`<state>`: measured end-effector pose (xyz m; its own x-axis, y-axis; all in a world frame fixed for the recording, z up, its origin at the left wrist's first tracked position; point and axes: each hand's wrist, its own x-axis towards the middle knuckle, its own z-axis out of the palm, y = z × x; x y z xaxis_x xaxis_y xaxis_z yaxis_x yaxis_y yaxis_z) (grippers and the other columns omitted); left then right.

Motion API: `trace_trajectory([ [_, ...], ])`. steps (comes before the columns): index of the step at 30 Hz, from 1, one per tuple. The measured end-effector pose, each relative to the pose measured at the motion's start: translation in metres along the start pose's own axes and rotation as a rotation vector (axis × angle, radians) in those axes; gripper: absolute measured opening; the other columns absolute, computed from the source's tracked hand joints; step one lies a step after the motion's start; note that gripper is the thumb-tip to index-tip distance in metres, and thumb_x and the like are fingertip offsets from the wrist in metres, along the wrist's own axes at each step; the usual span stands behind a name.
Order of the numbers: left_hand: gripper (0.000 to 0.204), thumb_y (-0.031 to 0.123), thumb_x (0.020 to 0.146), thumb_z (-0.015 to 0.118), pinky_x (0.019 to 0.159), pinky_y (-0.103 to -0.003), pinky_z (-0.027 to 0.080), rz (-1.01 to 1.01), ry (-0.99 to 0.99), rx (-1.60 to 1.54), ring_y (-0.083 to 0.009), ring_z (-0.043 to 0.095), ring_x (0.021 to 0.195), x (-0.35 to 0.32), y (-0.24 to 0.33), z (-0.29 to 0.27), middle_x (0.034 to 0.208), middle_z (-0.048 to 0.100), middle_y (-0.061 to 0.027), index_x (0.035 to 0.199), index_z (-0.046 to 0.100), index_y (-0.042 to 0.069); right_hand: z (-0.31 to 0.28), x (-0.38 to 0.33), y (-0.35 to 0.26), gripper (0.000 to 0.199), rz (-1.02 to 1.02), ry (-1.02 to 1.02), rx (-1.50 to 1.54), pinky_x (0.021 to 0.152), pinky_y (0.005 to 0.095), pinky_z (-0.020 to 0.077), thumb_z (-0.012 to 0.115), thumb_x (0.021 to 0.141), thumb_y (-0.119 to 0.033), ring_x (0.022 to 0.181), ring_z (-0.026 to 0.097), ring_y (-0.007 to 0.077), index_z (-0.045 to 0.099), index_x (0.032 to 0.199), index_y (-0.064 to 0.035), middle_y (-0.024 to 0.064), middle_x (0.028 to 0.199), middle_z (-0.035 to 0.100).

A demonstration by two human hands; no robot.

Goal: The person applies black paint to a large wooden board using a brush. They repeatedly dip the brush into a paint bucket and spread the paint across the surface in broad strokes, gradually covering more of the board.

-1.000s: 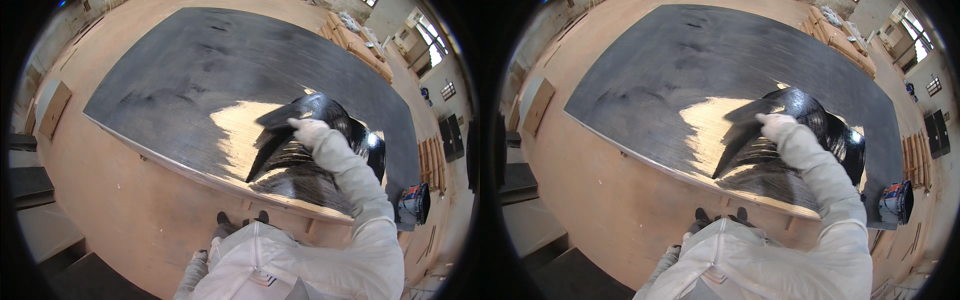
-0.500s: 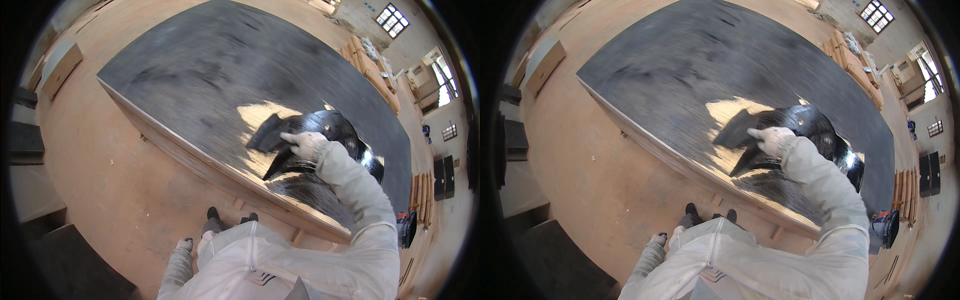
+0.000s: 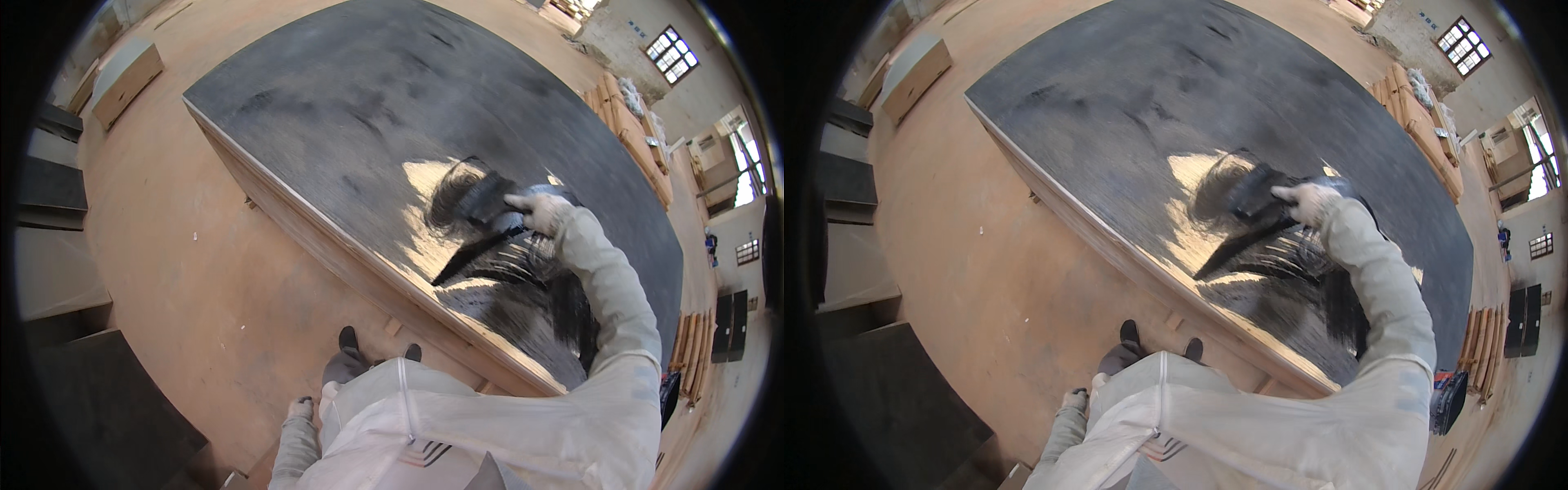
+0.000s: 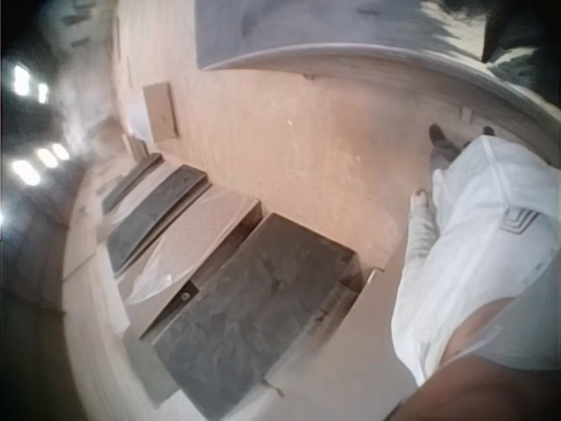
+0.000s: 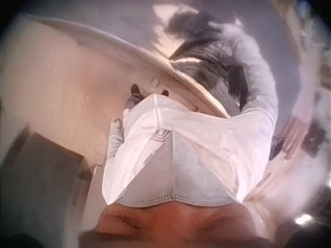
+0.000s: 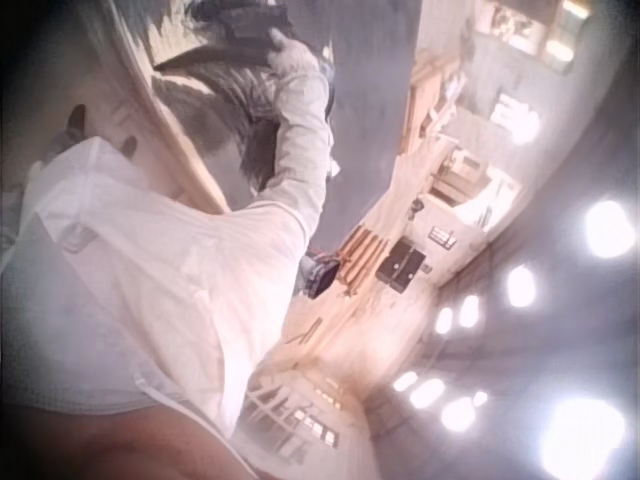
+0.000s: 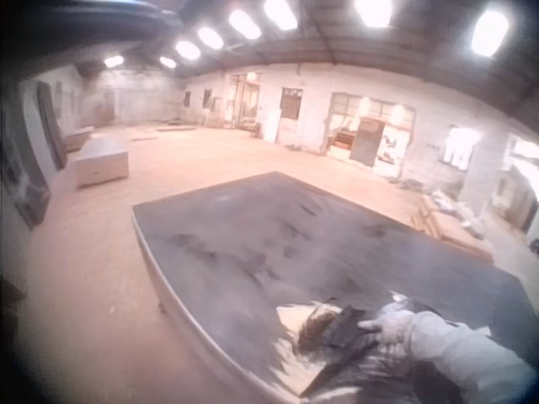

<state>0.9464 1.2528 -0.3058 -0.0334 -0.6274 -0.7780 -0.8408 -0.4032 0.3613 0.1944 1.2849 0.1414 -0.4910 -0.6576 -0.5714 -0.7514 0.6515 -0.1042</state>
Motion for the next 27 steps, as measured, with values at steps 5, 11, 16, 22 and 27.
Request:
trace_trajectory([
  [5,0.031,0.023,0.098,0.070,0.091,-0.039,0.060,0.033,-0.105,0.195,-0.0266,0.078,0.098,-0.009,-0.030,0.016,0.105,0.082,-0.0174,0.121,0.082,0.005,-0.008,-0.007,-0.040,0.070,-0.099,-0.049,-0.130,0.110,0.0426,0.0518,0.062,0.094,-0.014,0.128,0.068,0.0383,0.052,0.161,-0.0301,0.0202,0.139,0.070],
  [11,0.031,0.022,0.099,0.069,0.091,-0.038,0.059,-0.042,-0.137,0.034,-0.0237,0.077,0.099,-0.020,0.024,0.024,0.111,0.082,-0.0164,0.122,0.081,0.005,-0.015,0.045,-0.029,0.074,-0.101,0.011,-0.112,0.115,0.0406,0.0502,0.064,0.092,-0.010,0.136,0.064,0.0350,0.052,0.161,-0.0342,0.0160,0.148,0.067],
  [16,0.030,0.020,0.099,0.069,0.092,-0.037,0.059,0.031,-0.016,-0.149,-0.0228,0.077,0.101,-0.006,0.043,0.023,0.114,0.081,-0.0155,0.122,0.081,0.005,-0.026,0.029,-0.041,0.072,-0.255,-0.080,-0.372,0.111,0.0411,0.0527,0.068,0.094,-0.012,0.130,0.068,0.0354,0.054,0.158,-0.0405,0.0142,0.144,0.070],
  [22,0.029,0.018,0.097,0.071,0.096,-0.037,0.058,0.061,0.001,0.004,-0.0254,0.077,0.105,-0.018,0.029,0.027,0.112,0.082,-0.0145,0.121,0.081,0.005,-0.040,0.047,-0.081,0.074,-0.208,0.036,-0.360,0.107,0.0394,0.0559,0.070,0.093,-0.006,0.126,0.071,0.0310,0.057,0.155,-0.0435,0.0080,0.140,0.073],
  [27,0.031,0.024,0.096,0.072,0.098,-0.038,0.058,0.021,0.008,-0.082,-0.0272,0.077,0.108,-0.034,-0.008,0.044,0.115,0.081,-0.0156,0.120,0.081,0.006,-0.035,0.039,-0.087,0.069,-0.416,-0.029,-0.472,0.106,0.0400,0.0567,0.074,0.094,-0.007,0.124,0.072,0.0325,0.062,0.151,-0.0441,0.0082,0.140,0.073],
])
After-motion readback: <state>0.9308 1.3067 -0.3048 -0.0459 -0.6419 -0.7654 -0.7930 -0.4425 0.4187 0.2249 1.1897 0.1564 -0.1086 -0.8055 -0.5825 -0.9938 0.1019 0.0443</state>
